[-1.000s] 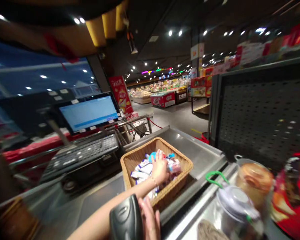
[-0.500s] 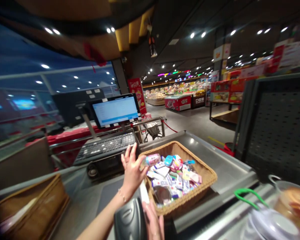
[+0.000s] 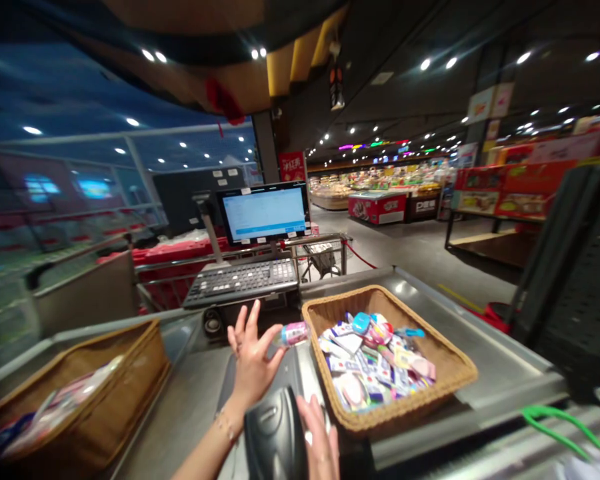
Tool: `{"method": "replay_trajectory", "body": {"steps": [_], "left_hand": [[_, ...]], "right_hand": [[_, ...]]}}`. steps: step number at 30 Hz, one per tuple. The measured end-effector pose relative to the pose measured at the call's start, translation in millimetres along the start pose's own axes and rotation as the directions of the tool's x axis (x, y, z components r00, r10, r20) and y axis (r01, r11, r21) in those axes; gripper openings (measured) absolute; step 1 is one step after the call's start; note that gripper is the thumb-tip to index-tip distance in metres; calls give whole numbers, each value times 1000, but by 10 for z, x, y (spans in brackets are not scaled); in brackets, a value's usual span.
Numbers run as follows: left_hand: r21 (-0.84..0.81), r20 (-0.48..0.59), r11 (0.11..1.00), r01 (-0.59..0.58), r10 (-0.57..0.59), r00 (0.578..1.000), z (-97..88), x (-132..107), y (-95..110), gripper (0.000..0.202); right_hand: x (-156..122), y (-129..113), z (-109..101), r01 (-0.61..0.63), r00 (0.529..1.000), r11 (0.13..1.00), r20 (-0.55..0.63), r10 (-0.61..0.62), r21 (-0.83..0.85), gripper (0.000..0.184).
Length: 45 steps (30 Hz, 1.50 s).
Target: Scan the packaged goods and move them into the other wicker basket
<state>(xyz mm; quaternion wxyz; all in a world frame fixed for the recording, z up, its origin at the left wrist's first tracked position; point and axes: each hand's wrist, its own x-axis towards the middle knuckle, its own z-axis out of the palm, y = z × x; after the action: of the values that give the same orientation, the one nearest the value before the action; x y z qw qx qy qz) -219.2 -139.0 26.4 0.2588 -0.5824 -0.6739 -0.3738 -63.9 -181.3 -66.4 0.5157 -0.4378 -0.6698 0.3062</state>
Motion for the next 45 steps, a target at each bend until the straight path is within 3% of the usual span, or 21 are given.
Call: {"method": "replay_trajectory", "body": {"steps": [11,18,27,34,40,45], "left_hand": [[17,-10,996,82,-82,997,-106,-252,-296,24],[57,-55,980,191,-188,981,-252,-396,-438,26],[115,-106,961,251,-240,965,-385,-548,-677,25],[167,-113,944,286,-269,956,-524,-624,-857,22],[193,-133,925,328,-306,943,-601,-715,-1015,22],[236,-147,910,340,-312,939,-656,-798,-1132,22]], "right_hand": [[8,-15,116,28,999,1000,40,-27,-7,43],[-69,-170,158,75,996,995,58,-71,-60,38],[-137,-335,260,136,987,982,104,-123,-129,40],[-216,-318,341,216,967,961,172,-186,-173,41],[-295,-313,515,219,956,949,243,-162,-227,39],[-341,-399,566,306,921,911,328,-210,-276,50]]}}
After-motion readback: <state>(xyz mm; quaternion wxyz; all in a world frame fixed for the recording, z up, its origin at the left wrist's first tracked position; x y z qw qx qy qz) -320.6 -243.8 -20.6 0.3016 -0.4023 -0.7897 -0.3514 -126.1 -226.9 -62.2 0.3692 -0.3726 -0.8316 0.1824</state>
